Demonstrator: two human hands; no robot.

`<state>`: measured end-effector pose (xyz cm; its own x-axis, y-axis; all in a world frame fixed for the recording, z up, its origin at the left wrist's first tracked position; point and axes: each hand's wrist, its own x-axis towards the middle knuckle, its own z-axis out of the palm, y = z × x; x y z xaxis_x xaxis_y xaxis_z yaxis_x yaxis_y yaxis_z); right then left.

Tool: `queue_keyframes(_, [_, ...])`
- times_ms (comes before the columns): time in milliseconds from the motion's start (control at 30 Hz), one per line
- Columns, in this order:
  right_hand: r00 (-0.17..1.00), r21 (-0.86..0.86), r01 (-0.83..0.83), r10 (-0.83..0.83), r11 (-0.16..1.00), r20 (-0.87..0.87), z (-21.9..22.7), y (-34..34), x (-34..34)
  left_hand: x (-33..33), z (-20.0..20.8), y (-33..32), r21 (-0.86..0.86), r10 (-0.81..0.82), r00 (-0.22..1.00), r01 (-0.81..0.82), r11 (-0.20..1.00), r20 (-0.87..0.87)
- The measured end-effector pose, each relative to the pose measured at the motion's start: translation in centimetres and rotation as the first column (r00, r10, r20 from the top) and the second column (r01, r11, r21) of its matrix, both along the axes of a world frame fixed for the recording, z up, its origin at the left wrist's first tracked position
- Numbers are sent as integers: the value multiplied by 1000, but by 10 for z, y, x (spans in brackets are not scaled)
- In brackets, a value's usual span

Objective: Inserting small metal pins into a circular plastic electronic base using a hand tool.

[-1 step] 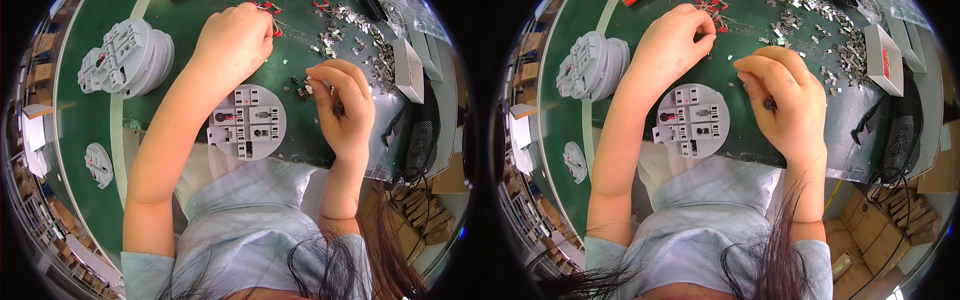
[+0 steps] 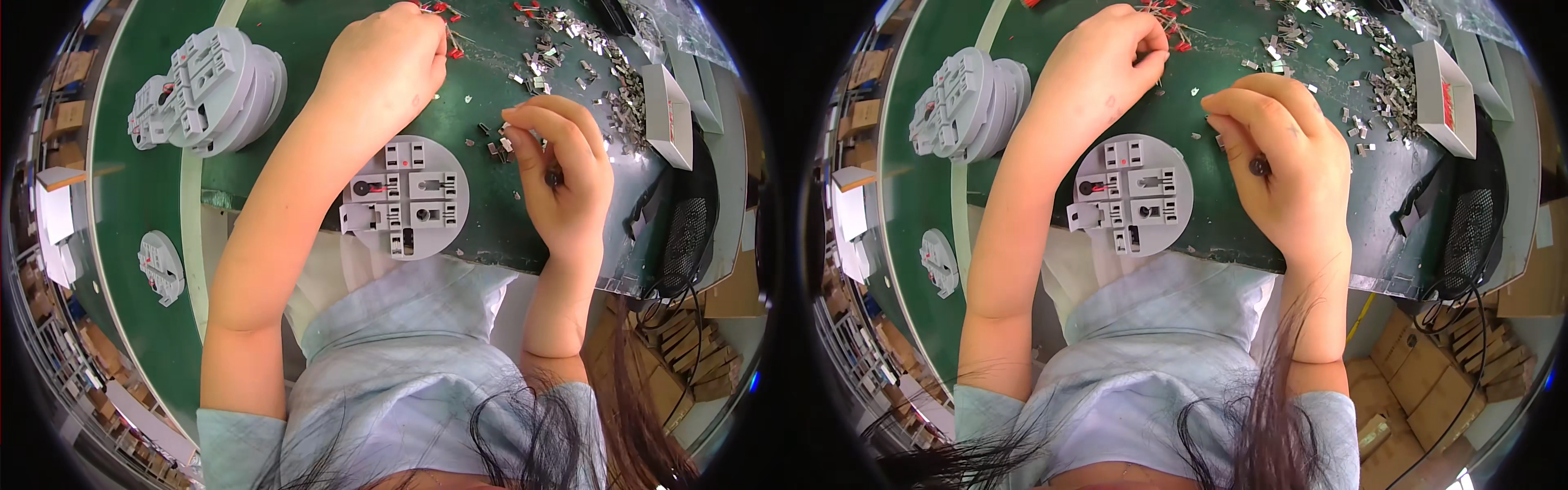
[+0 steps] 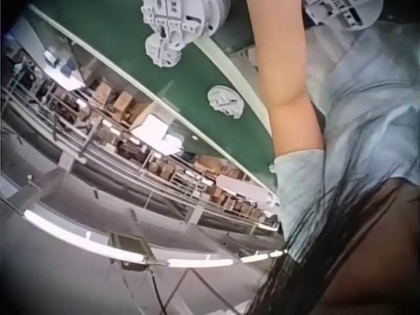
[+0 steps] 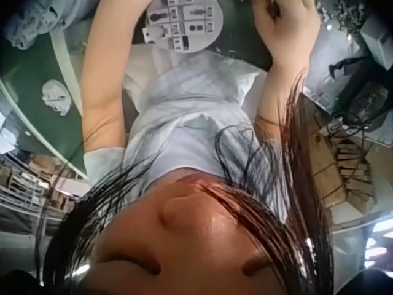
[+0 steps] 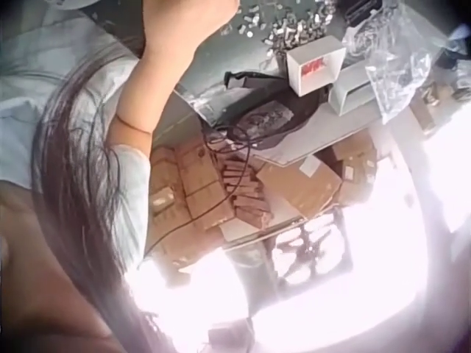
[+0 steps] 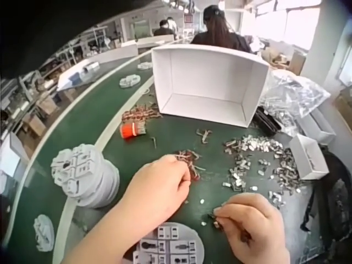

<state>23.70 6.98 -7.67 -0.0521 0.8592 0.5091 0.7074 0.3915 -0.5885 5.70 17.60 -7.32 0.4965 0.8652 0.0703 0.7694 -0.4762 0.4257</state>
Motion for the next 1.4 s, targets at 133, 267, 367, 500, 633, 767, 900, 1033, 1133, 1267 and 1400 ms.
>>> queue_keyframes(133, [1000, -20, -7, 7, 1000, -16, -3, -3, -4, -27, 13, -39, -108, 82, 909, -42, 993, 409])
queue_keyframes(267, [999, -17, -30, 31, 999, 19, -6, -6, -11, -50, 9, -93, -313, 262, 708, -60, 948, 656])
queue_keyframes(367, [997, -25, -64, 66, 998, 51, -5, -10, -16, -57, -1, -110, -251, 198, 712, -31, 967, 673])
queue_keyframes(500, [986, -41, -149, 151, 988, 66, -1, -16, -15, -51, -13, -110, -35, 80, 872, -72, 997, 482])
queue_keyframes(633, [972, -113, -202, 214, 973, 99, 6, -36, -17, -49, -11, -103, 59, -19, 901, -7, 998, 434])
queue_keyframes(767, [945, -227, -172, 226, 959, 236, 5, -43, -24, -51, -6, -99, 62, -57, 917, 35, 997, 395])
queue_keyframes(900, [917, -295, -147, 242, 944, 318, 6, -39, -24, -52, -7, -97, -30, -40, 915, 57, 998, 402])
queue_keyframes(1033, [911, -364, -150, 272, 919, 310, 15, -31, -25, -54, -10, -96, -179, 61, 877, 29, 983, 476])
queue_keyframes(1133, [900, -393, -162, 299, 905, 318, 17, -28, -26, -55, -11, -97, -231, 98, 860, 24, 973, 501])
queue_keyframes(1267, [960, -391, -144, 224, 909, 167, 16, -28, -26, -57, -13, -95, -222, 91, 868, 23, 975, 489])
queue_keyframes(1400, [986, -270, -30, 73, 963, 151, 22, -30, -24, -56, -8, -92, -132, 34, 905, 25, 991, 424])
